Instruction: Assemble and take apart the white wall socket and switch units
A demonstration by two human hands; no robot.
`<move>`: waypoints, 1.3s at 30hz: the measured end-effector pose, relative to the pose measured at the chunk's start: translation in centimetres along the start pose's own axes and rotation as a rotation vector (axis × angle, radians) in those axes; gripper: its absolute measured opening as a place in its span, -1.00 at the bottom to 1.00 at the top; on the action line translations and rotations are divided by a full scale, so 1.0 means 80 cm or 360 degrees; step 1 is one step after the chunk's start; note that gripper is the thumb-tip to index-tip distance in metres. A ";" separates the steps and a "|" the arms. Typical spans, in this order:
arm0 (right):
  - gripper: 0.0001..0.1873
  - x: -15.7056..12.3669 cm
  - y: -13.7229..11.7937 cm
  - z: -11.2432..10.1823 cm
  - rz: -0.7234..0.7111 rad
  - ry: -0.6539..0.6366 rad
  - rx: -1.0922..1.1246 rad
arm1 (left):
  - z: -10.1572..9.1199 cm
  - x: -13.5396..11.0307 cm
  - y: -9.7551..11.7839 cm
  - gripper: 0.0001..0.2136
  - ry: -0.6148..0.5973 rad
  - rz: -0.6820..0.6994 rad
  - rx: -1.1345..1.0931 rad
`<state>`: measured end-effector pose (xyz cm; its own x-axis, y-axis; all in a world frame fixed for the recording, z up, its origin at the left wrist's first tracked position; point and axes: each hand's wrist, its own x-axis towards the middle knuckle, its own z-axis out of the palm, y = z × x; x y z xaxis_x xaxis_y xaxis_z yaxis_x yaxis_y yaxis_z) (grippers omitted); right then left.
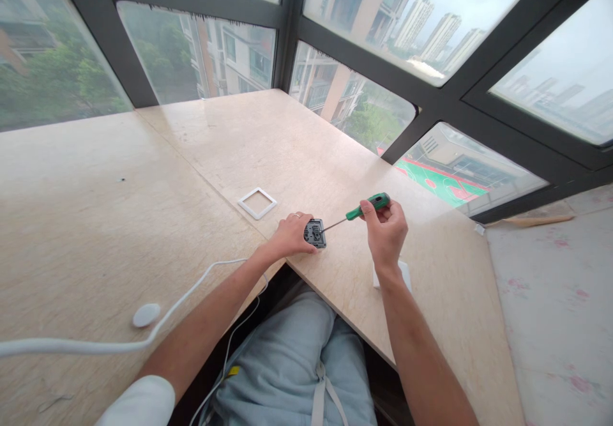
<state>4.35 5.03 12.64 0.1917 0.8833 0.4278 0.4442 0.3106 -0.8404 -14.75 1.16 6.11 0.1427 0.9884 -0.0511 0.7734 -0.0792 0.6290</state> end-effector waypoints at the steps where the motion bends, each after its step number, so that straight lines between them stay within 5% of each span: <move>1: -0.54 0.001 0.002 0.000 0.0017 0.0008 0.0000 | 0.000 0.000 0.000 -0.29 -0.0002 -0.0002 -0.0001; 16: -0.58 0.005 0.016 -0.002 0.0253 0.0036 0.0220 | -0.001 0.000 0.000 -0.29 -0.0009 -0.0001 -0.0022; 23: -0.74 0.012 -0.014 -0.012 0.0134 -0.0540 0.0398 | 0.003 0.002 -0.002 -0.29 0.0022 0.0017 -0.0008; 26: -0.75 0.011 -0.037 -0.012 -0.0074 -0.0674 0.0091 | 0.003 0.002 -0.002 -0.29 0.0031 0.0026 0.0007; 30: -0.61 0.007 -0.065 -0.008 -0.0440 -0.0581 -0.0533 | 0.002 0.001 -0.001 -0.28 0.0023 0.0017 0.0020; 33: -0.63 0.011 -0.080 -0.011 -0.0418 -0.0643 -0.0831 | 0.001 0.001 0.000 -0.27 0.0026 0.0012 0.0018; 36: -0.86 0.022 -0.088 -0.025 -0.0425 -0.0996 -0.0831 | 0.002 0.002 0.000 -0.27 0.0026 0.0015 0.0023; 39: -0.68 0.030 -0.091 -0.039 -0.0610 -0.1359 -0.0738 | 0.002 0.002 -0.001 -0.27 0.0023 0.0014 0.0031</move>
<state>4.34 3.80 20.80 -0.6354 0.7644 0.1093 0.6716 0.6170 -0.4103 -14.68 1.29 5.95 0.1408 0.9895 -0.0339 0.7840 -0.0905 0.6142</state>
